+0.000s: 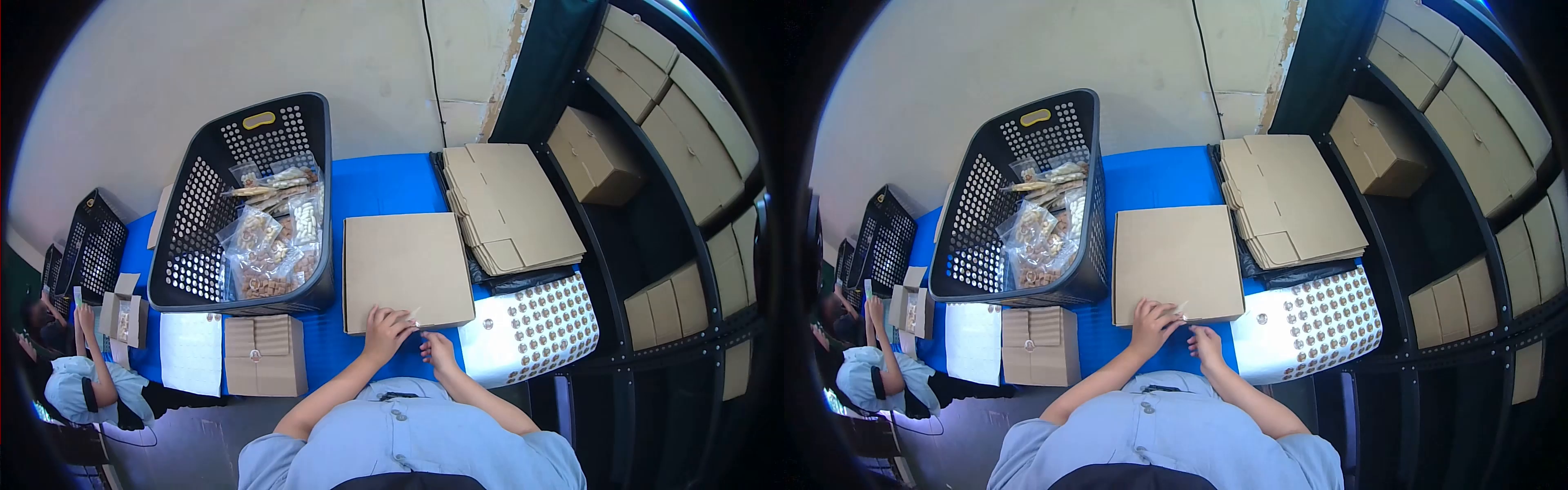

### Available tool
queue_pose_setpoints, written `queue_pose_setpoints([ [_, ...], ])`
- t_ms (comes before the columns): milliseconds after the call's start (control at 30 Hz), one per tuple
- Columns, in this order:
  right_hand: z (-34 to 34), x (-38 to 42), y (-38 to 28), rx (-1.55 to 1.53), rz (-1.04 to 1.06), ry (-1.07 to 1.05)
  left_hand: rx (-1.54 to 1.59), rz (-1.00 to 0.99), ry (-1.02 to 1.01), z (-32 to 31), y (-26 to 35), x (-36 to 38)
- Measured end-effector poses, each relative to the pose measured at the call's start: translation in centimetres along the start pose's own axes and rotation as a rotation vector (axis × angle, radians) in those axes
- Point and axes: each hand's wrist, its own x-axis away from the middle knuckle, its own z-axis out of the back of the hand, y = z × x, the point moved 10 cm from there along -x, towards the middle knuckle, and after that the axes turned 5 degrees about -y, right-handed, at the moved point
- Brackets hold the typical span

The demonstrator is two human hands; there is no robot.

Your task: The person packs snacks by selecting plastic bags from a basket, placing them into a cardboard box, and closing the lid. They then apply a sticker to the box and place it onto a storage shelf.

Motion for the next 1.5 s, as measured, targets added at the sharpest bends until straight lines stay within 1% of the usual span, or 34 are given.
queue_pose_setpoints([
  [33,-0.1,0.1,-0.2,-0.004,-0.001,0.003,0.001,-0.002,-0.004,-0.1,-0.1,0.0],
  [100,-1.0,0.2,-2.1,0.130,0.147,-0.058,-0.031,0.000,-0.042,-0.4,-0.3,0.0],
  [133,-1.2,0.1,-2.4,0.127,0.145,-0.055,-0.030,-0.002,-0.046,-0.4,-0.2,-0.1],
  [200,-2.3,-0.3,-2.3,0.352,0.110,-0.102,-0.121,-0.001,-0.080,-0.7,-0.1,-0.1],
  [233,-2.5,-0.4,-2.3,0.351,0.109,-0.102,-0.121,-0.001,-0.082,-0.7,-0.3,0.0],
  [300,-3.1,-0.7,-2.2,0.423,0.100,-0.106,-0.108,0.007,-0.167,-1.6,-0.8,0.1],
  [400,-3.8,-1.5,-1.8,0.398,0.092,-0.137,-0.134,-0.006,-0.208,-1.9,-0.9,0.3],
  [533,-3.8,-1.6,-2.0,0.373,0.044,-0.168,-0.133,-0.008,-0.188,-2.0,-1.1,0.2],
  [600,-4.0,-1.7,-1.6,0.328,-0.047,-0.231,-0.129,-0.012,-0.142,-1.8,-1.0,0.4],
  [633,-3.7,-1.8,-1.5,0.330,-0.053,-0.235,-0.129,-0.005,-0.143,-1.9,-1.2,0.5],
  [700,-4.2,-1.8,-1.5,0.263,-0.067,-0.327,-0.106,-0.001,-0.119,-1.7,-1.3,0.4],
  [833,-4.4,-1.0,-2.0,0.270,-0.103,-0.416,-0.115,-0.008,-0.097,-1.5,-1.1,0.2],
  [967,-4.5,-1.3,-1.8,0.288,-0.068,-0.399,-0.114,-0.009,-0.091,-1.4,-1.2,0.3],
  [1033,-4.6,-1.2,-2.4,0.429,-0.051,-0.299,-0.124,-0.018,-0.094,-1.4,-1.1,0.3],
  [1167,-4.2,-2.4,-2.2,0.492,-0.011,-0.275,-0.132,-0.007,-0.101,-1.7,-1.4,0.3],
  [1233,-4.9,-2.3,-1.9,0.340,-0.088,-0.407,-0.135,-0.003,-0.096,-1.6,-1.4,0.2],
  [1367,-5.0,-1.7,-2.3,0.305,-0.140,-0.523,-0.135,0.006,-0.102,-1.7,-1.3,0.2],
  [1433,-4.7,-1.3,-2.2,0.297,-0.145,-0.514,-0.133,0.012,-0.099,-1.6,-1.3,0.3],
  [1500,-4.2,-1.3,-2.4,0.292,-0.151,-0.509,-0.134,0.025,-0.137,-1.6,-1.1,0.3],
])
